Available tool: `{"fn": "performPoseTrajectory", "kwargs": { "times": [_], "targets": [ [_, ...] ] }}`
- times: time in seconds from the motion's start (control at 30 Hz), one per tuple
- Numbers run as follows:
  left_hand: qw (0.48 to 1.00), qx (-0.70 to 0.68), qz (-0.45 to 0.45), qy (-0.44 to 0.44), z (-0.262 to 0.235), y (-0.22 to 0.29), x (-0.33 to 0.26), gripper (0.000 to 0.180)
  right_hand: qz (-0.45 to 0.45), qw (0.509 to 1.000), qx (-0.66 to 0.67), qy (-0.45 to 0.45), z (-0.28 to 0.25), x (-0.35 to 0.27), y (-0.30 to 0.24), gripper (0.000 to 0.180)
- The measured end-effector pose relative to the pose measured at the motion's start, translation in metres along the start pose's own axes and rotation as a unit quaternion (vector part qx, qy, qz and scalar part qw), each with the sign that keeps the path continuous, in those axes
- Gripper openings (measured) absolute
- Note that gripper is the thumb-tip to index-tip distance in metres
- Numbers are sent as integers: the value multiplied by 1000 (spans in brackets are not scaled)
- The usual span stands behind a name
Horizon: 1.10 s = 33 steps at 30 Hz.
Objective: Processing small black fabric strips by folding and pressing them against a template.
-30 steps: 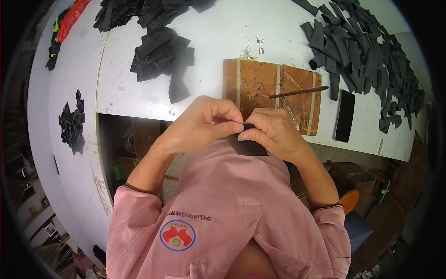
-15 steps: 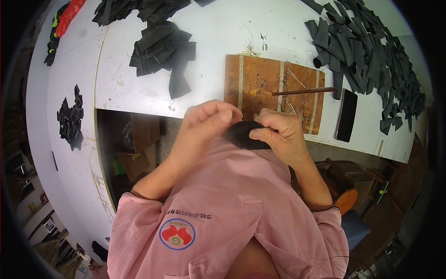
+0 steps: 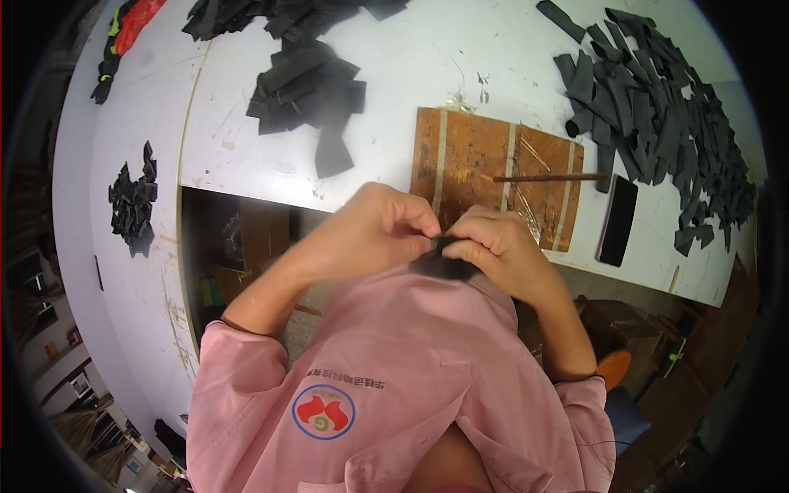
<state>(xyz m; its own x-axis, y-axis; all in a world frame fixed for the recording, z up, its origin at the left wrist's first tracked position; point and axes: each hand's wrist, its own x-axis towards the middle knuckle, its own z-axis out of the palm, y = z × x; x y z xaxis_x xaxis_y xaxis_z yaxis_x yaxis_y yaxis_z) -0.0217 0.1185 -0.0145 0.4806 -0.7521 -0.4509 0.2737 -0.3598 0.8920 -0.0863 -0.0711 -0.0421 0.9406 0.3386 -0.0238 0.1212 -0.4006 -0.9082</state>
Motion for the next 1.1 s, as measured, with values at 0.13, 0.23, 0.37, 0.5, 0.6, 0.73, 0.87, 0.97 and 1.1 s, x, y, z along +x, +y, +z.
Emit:
{"fn": "performPoseTrajectory", "kwargs": {
  "times": [0.13, 0.23, 0.37, 0.5, 0.6, 0.73, 0.87, 0.97, 1.1],
  "targets": [
    [965, -43, 73, 247, 23, -22, -1, 4, -47, 923, -230, 306, 17, -6, -24, 33],
    [954, -21, 132, 268, 44, -16, 2, 2, -12, 956, 50, 288, 34, -8, -18, 26],
    [859, 202, 246, 400, 56, -20, 15, 7, -48, 952, -70, 295, 30, 3, -12, 18],
    [862, 30, 211, 460, 50, -30, 28, 10, -72, 930, -188, 306, 42, 13, 4, 20],
    [898, -233, 95, 361, 36, -23, 25, 14, -28, 940, -131, 314, 42, 12, 5, 19],
    [918, -293, 84, 252, 27, -15, 16, 19, 21, 946, -16, 324, 32, 10, 0, 15],
    [914, -375, 133, 77, 22, -17, 15, 25, 48, 941, 212, 258, 24, 5, 0, 8],
    [934, -315, 78, 150, 25, -24, 20, 25, 126, 797, 569, 159, 30, 0, 6, 4],
    [915, -128, 163, 347, 48, -11, 30, 21, 172, 729, 638, 178, 37, 3, -1, 6]
  ]
}}
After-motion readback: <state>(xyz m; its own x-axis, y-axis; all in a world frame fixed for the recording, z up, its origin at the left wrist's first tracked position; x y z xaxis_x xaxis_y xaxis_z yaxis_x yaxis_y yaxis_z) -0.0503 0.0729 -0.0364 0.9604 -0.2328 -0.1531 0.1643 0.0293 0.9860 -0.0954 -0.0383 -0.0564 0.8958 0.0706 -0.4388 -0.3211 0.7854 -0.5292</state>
